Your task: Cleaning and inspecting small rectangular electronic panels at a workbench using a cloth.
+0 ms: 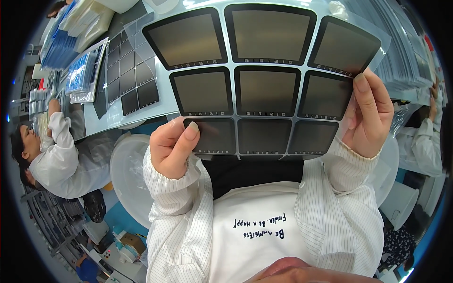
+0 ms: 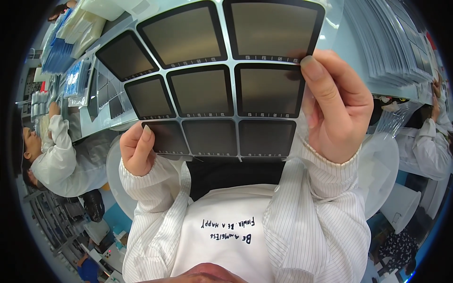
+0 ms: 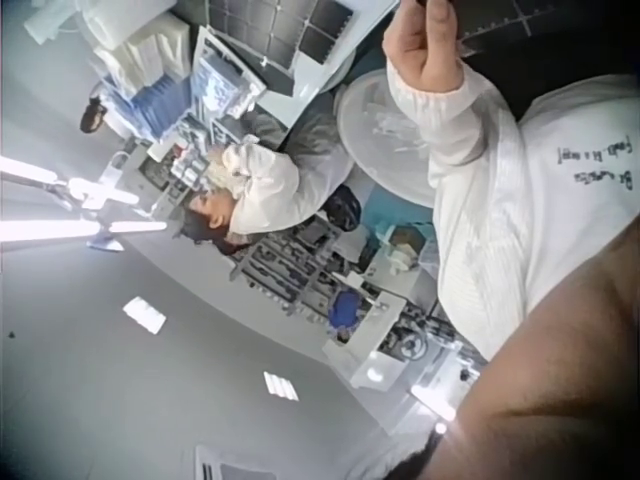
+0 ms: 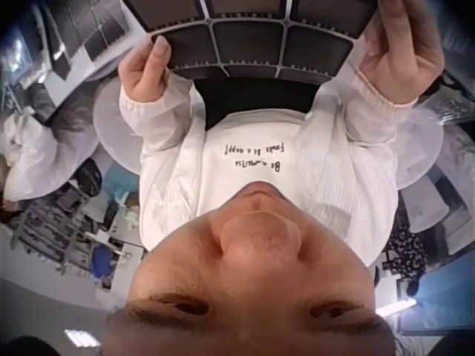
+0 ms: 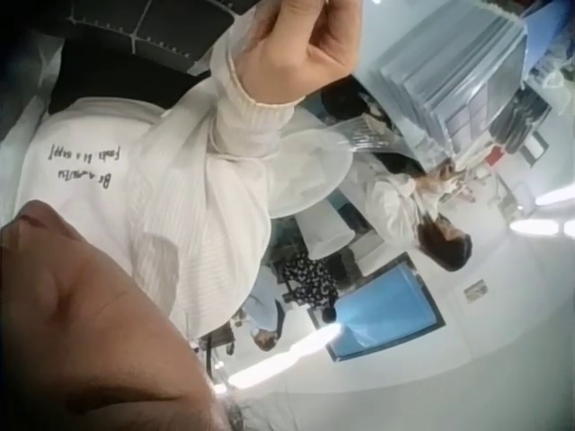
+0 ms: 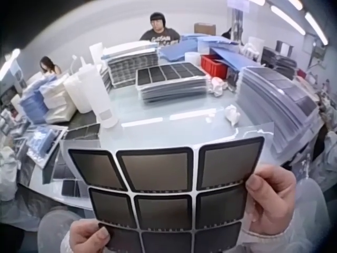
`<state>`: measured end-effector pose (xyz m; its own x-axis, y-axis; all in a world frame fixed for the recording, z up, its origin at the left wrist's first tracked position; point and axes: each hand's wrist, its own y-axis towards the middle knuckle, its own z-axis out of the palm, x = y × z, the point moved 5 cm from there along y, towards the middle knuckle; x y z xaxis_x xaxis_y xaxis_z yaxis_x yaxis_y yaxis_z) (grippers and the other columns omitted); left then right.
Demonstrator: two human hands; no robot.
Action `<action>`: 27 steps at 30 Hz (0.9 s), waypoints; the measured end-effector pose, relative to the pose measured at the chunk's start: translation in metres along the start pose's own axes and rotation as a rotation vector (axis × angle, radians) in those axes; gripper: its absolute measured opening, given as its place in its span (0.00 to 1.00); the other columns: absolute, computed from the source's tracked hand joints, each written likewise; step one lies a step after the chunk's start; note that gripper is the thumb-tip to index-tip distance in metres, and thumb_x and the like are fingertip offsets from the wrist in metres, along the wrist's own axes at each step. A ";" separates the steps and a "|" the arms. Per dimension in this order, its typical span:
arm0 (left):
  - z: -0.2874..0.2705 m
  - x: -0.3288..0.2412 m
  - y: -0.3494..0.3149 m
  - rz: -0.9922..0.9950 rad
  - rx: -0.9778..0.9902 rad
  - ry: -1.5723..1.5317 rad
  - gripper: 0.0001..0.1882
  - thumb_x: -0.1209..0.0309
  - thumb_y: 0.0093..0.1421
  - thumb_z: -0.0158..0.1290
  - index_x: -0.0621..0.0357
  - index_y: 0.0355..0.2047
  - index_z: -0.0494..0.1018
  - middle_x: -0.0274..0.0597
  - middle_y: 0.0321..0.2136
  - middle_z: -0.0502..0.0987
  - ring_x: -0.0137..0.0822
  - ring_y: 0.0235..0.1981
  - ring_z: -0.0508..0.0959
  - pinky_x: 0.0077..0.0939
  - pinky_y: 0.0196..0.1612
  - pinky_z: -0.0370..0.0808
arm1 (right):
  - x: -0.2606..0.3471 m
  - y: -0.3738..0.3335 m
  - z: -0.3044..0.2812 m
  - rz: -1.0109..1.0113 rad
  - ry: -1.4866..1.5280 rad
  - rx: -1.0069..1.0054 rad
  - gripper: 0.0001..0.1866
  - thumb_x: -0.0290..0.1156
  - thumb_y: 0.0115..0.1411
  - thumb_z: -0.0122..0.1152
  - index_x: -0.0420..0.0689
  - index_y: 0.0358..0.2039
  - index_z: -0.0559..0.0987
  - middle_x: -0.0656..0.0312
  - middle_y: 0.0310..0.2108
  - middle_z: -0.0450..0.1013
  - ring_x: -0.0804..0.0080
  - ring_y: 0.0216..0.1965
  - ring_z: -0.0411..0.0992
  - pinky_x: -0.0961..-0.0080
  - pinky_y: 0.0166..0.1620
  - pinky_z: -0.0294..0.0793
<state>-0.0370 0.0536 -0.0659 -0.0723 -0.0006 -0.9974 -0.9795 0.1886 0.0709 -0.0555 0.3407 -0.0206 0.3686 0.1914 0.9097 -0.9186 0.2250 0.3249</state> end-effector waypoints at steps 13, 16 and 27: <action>0.012 -0.008 0.000 0.001 0.042 0.011 0.13 0.69 0.60 0.48 0.69 0.27 0.75 0.31 0.11 0.68 0.19 0.12 0.60 0.15 0.17 0.56 | -0.005 -0.002 -0.014 0.053 0.011 -0.094 0.10 0.23 0.57 0.57 0.35 0.40 0.77 0.59 0.28 0.76 0.89 0.10 0.55 0.93 0.14 0.47; 0.013 -0.010 -0.001 0.015 0.067 -0.001 0.13 0.70 0.60 0.48 0.68 0.24 0.73 0.31 0.11 0.67 0.20 0.11 0.59 0.15 0.16 0.55 | -0.005 -0.001 -0.012 0.072 0.025 -0.138 0.11 0.23 0.57 0.57 0.34 0.40 0.77 0.59 0.27 0.76 0.89 0.10 0.55 0.93 0.15 0.47; 0.024 -0.019 0.001 0.008 0.098 -0.003 0.12 0.70 0.60 0.49 0.68 0.24 0.73 0.30 0.10 0.66 0.18 0.12 0.57 0.14 0.16 0.54 | -0.011 0.000 -0.030 0.053 0.085 -0.135 0.11 0.22 0.57 0.57 0.34 0.41 0.77 0.57 0.28 0.77 0.89 0.10 0.57 0.94 0.15 0.49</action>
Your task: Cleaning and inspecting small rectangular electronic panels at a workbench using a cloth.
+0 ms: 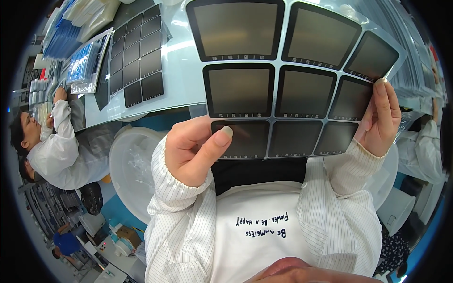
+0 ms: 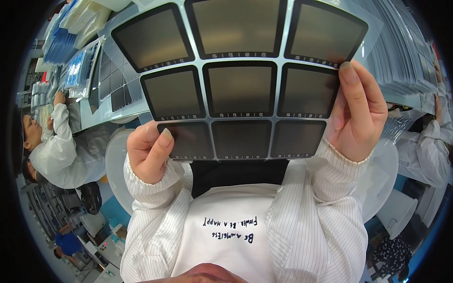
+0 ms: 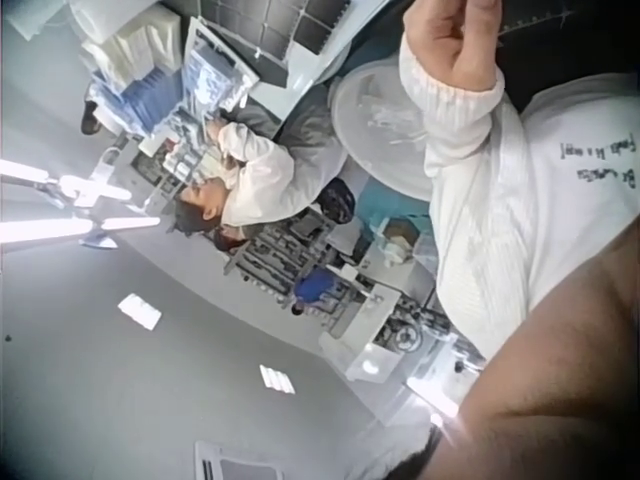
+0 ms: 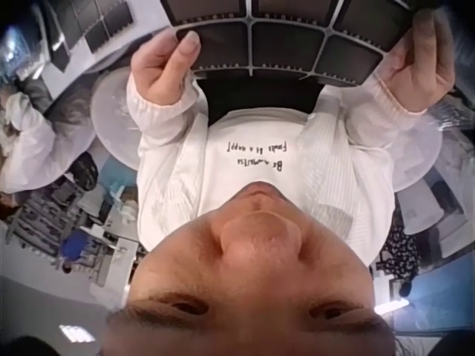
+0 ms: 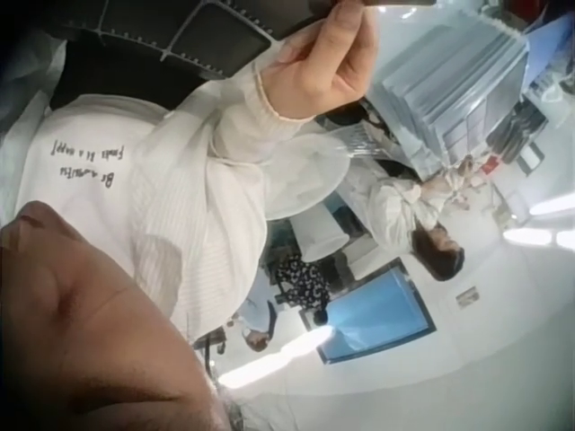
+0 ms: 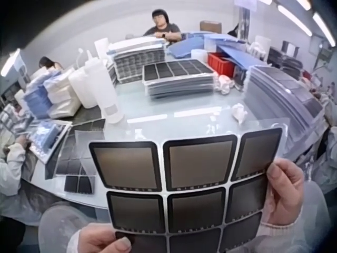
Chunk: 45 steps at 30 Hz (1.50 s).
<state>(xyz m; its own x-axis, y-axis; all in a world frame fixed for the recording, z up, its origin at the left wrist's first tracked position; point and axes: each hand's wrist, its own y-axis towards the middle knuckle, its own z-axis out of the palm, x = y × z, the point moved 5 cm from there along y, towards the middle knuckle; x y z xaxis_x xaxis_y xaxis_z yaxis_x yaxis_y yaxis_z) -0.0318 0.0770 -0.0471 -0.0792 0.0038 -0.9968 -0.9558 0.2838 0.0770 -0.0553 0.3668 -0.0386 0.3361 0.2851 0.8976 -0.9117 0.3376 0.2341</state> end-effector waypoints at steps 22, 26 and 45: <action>0.011 -0.009 0.002 0.161 0.025 0.039 0.14 0.67 0.62 0.45 0.68 0.33 0.74 0.35 0.16 0.70 0.23 0.15 0.64 0.15 0.21 0.61 | 0.016 0.024 -0.003 -0.129 -0.153 -0.066 0.12 0.25 0.60 0.53 0.36 0.44 0.76 0.57 0.35 0.77 0.89 0.13 0.56 0.94 0.16 0.51; 0.007 -0.009 0.004 0.137 0.122 0.071 0.13 0.69 0.61 0.45 0.69 0.34 0.74 0.36 0.17 0.70 0.23 0.16 0.65 0.15 0.21 0.62 | 0.028 0.036 -0.004 -0.231 -0.124 -0.063 0.13 0.26 0.61 0.51 0.36 0.44 0.76 0.55 0.40 0.76 0.88 0.14 0.57 0.94 0.17 0.53; -0.021 0.005 -0.013 0.032 -0.033 0.016 0.13 0.70 0.60 0.47 0.71 0.32 0.75 0.32 0.14 0.68 0.20 0.15 0.61 0.14 0.19 0.56 | 0.027 0.031 0.023 -0.274 -0.140 0.147 0.13 0.26 0.61 0.51 0.38 0.45 0.76 0.57 0.36 0.77 0.85 0.12 0.59 0.93 0.16 0.55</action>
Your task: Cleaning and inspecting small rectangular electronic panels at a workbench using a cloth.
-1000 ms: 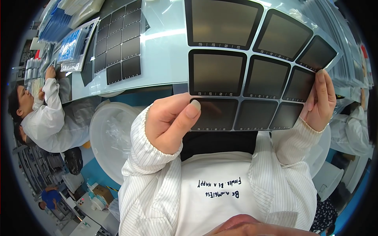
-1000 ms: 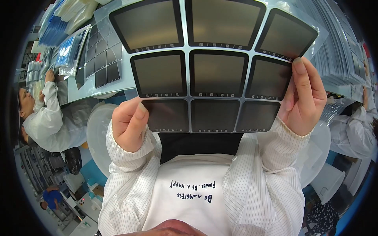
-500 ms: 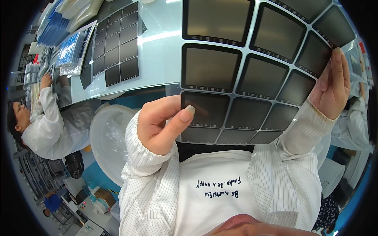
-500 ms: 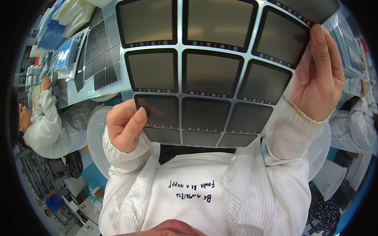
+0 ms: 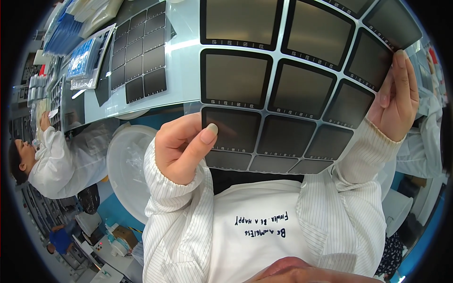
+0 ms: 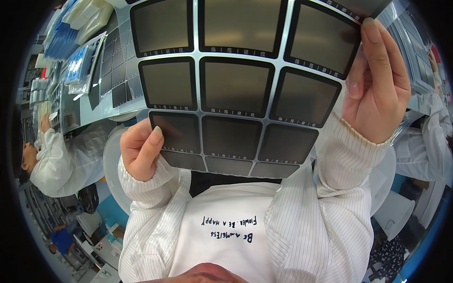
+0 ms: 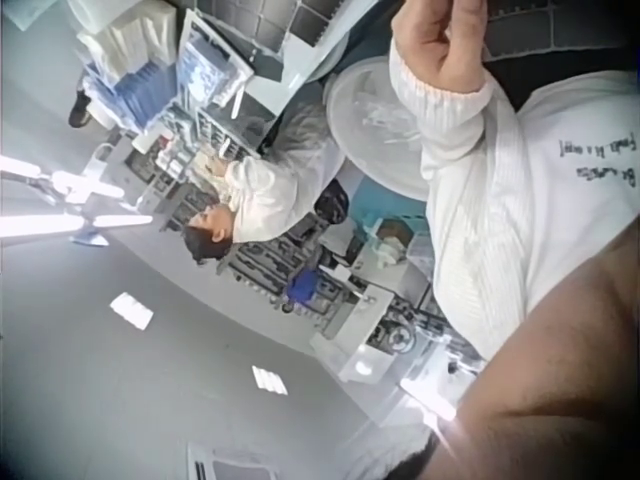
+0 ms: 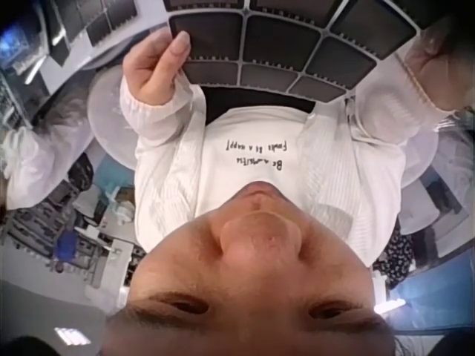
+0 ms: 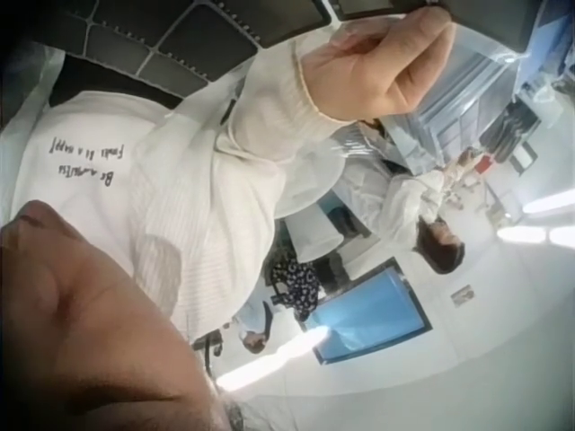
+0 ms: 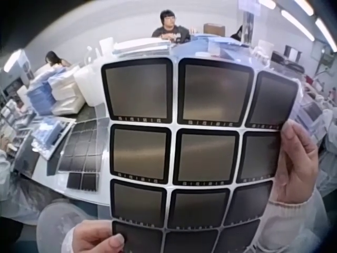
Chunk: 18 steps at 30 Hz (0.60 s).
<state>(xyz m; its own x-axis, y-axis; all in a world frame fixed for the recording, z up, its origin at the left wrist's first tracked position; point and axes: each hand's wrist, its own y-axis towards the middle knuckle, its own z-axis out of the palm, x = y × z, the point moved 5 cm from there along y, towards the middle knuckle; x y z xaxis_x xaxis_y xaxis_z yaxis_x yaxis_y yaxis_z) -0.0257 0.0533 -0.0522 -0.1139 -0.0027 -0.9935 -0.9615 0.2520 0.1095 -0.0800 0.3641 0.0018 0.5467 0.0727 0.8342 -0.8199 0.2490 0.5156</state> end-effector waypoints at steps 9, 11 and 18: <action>-0.011 -0.004 -0.002 -0.013 -0.084 -0.006 0.13 0.71 0.60 0.46 0.70 0.31 0.74 0.34 0.17 0.72 0.21 0.17 0.65 0.14 0.23 0.61 | -0.004 -0.001 -0.001 0.026 0.016 -0.027 0.14 0.25 0.62 0.48 0.34 0.47 0.73 0.54 0.43 0.74 0.88 0.14 0.57 0.97 0.21 0.58; -0.013 -0.006 -0.003 -0.001 -0.072 -0.008 0.12 0.72 0.61 0.45 0.70 0.33 0.74 0.36 0.20 0.74 0.22 0.19 0.69 0.14 0.26 0.65 | -0.007 -0.002 0.003 0.033 0.030 -0.018 0.15 0.25 0.62 0.48 0.34 0.48 0.73 0.54 0.43 0.74 0.88 0.14 0.57 0.97 0.21 0.58; -0.022 0.003 -0.010 -0.007 -0.125 -0.088 0.12 0.73 0.61 0.44 0.70 0.38 0.73 0.41 0.27 0.78 0.24 0.27 0.74 0.16 0.33 0.69 | -0.009 -0.002 0.017 -0.019 0.050 0.106 0.15 0.24 0.63 0.46 0.35 0.49 0.72 0.55 0.40 0.76 0.87 0.13 0.59 0.97 0.18 0.58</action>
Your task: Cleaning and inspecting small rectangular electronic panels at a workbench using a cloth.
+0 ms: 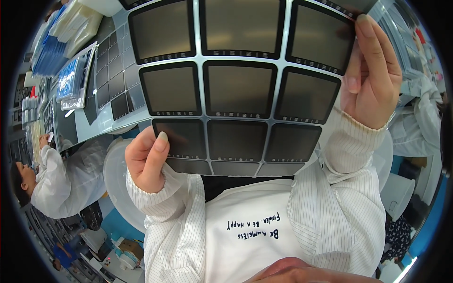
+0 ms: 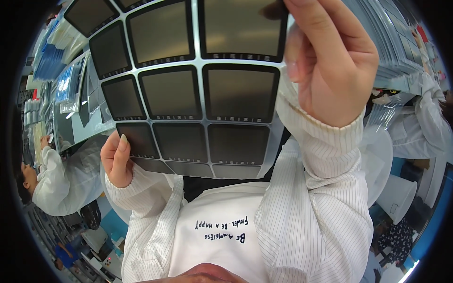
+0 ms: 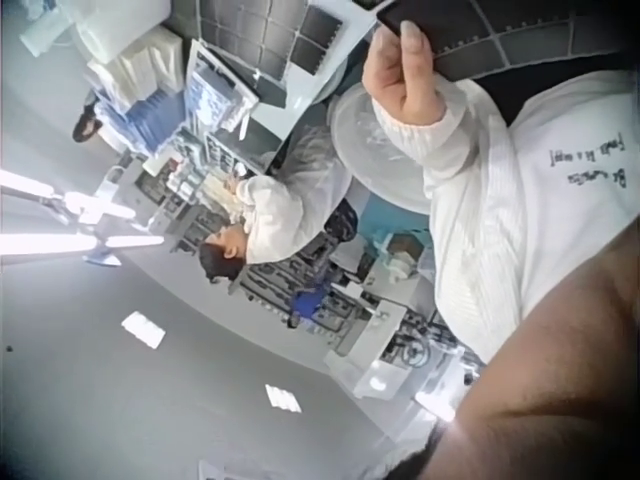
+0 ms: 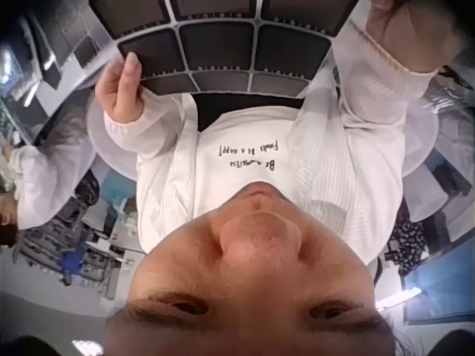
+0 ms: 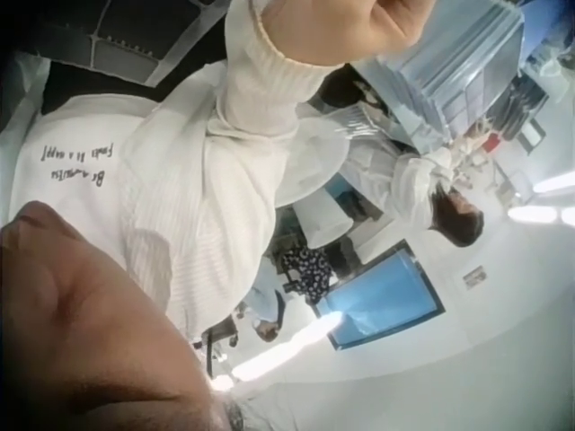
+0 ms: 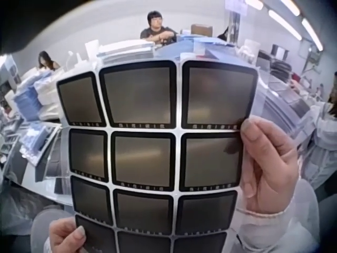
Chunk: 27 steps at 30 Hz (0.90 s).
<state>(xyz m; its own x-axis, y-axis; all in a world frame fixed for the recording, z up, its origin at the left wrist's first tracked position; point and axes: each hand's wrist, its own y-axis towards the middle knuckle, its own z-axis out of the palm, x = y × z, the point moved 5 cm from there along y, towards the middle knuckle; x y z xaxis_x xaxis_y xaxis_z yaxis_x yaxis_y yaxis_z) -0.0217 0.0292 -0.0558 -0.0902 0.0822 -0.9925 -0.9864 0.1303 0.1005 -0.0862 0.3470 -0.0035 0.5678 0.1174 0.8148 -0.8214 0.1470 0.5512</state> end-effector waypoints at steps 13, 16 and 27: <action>-0.016 0.002 -0.002 0.013 0.003 -0.010 0.14 0.72 0.64 0.41 0.71 0.42 0.70 0.42 0.33 0.77 0.24 0.30 0.73 0.15 0.37 0.68 | 0.009 0.002 0.044 0.220 0.031 -0.371 0.09 0.23 0.60 0.53 0.33 0.38 0.77 0.57 0.18 0.74 0.84 0.05 0.57 0.90 0.09 0.50; -0.008 -0.004 0.002 0.061 -0.026 -0.002 0.15 0.71 0.64 0.40 0.72 0.42 0.69 0.42 0.33 0.77 0.25 0.31 0.73 0.15 0.38 0.68 | 0.010 0.014 0.042 0.168 0.068 -0.287 0.08 0.23 0.59 0.54 0.33 0.38 0.77 0.58 0.19 0.75 0.84 0.05 0.57 0.89 0.09 0.50; -0.011 0.001 0.001 0.051 0.089 -0.131 0.15 0.71 0.65 0.38 0.70 0.44 0.69 0.45 0.32 0.77 0.24 0.21 0.73 0.11 0.22 0.67 | 0.021 0.059 0.032 -0.044 0.084 -0.203 0.10 0.23 0.58 0.54 0.34 0.40 0.77 0.60 0.23 0.76 0.86 0.09 0.61 0.93 0.11 0.58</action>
<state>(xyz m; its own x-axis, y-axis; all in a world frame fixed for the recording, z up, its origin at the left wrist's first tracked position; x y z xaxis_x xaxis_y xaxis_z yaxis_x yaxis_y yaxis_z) -0.0243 0.0187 -0.0578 -0.1155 0.2183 -0.9690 -0.9644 0.2091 0.1620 -0.1251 0.3268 0.0518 0.6120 0.1865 0.7685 -0.7729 0.3472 0.5312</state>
